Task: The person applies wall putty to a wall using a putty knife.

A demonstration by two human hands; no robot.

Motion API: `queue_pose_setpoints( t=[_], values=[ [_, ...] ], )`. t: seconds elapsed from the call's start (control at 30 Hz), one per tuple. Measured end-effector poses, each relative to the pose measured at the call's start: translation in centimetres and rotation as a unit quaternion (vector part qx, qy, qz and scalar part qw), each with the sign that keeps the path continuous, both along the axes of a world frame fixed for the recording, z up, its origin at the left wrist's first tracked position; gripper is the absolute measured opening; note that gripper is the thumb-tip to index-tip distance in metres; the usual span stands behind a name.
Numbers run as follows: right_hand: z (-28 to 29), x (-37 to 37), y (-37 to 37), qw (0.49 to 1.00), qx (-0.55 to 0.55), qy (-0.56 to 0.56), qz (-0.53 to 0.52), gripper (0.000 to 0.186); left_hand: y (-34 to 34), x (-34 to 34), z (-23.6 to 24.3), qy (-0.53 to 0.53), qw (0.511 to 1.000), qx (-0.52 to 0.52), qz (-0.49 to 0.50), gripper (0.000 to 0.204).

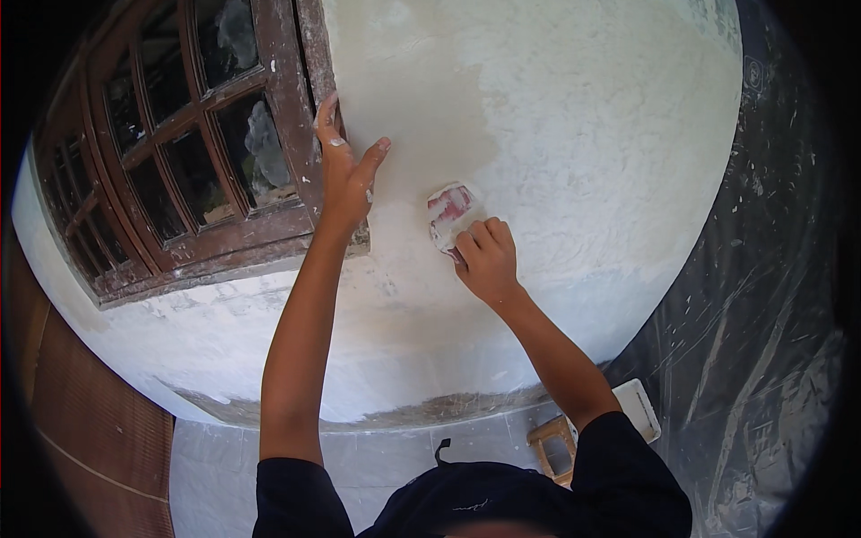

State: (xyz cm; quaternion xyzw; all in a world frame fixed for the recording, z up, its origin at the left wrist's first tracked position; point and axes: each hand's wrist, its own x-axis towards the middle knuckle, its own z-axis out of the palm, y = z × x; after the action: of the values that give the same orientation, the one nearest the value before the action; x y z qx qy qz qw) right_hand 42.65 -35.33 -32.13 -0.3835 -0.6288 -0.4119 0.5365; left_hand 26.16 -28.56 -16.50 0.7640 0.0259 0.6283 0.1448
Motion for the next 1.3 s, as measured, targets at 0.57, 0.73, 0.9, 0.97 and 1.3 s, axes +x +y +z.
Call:
queue_pose_setpoints(
  t=[0.57,0.73,0.9,0.97,1.3],
  values=[
    [-3.1,-3.1,6.3,0.978,-0.01,0.102,-0.183,0.022,4.6,-2.4,-9.0,0.1,0.993,0.007,0.057,0.085],
    [-2.6,-3.2,6.4,0.967,-0.063,0.102,-0.223,0.024,4.5,-2.6,-8.6,0.111,0.992,-0.006,0.051,0.085],
    [-2.4,-2.9,6.5,0.945,-0.151,0.064,-0.283,0.032,4.1,-2.4,-8.7,0.104,0.993,-0.047,-0.002,0.085],
    [-2.3,-2.8,6.7,0.943,-0.151,0.057,-0.29,0.033,4.7,-2.3,-8.9,0.106,0.994,-0.011,0.038,0.084],
    [-6.9,-0.6,4.1,0.969,-0.122,0.069,-0.201,0.029,5.1,-1.3,-9.1,0.087,0.994,-0.061,-0.028,0.085]
  ],
)
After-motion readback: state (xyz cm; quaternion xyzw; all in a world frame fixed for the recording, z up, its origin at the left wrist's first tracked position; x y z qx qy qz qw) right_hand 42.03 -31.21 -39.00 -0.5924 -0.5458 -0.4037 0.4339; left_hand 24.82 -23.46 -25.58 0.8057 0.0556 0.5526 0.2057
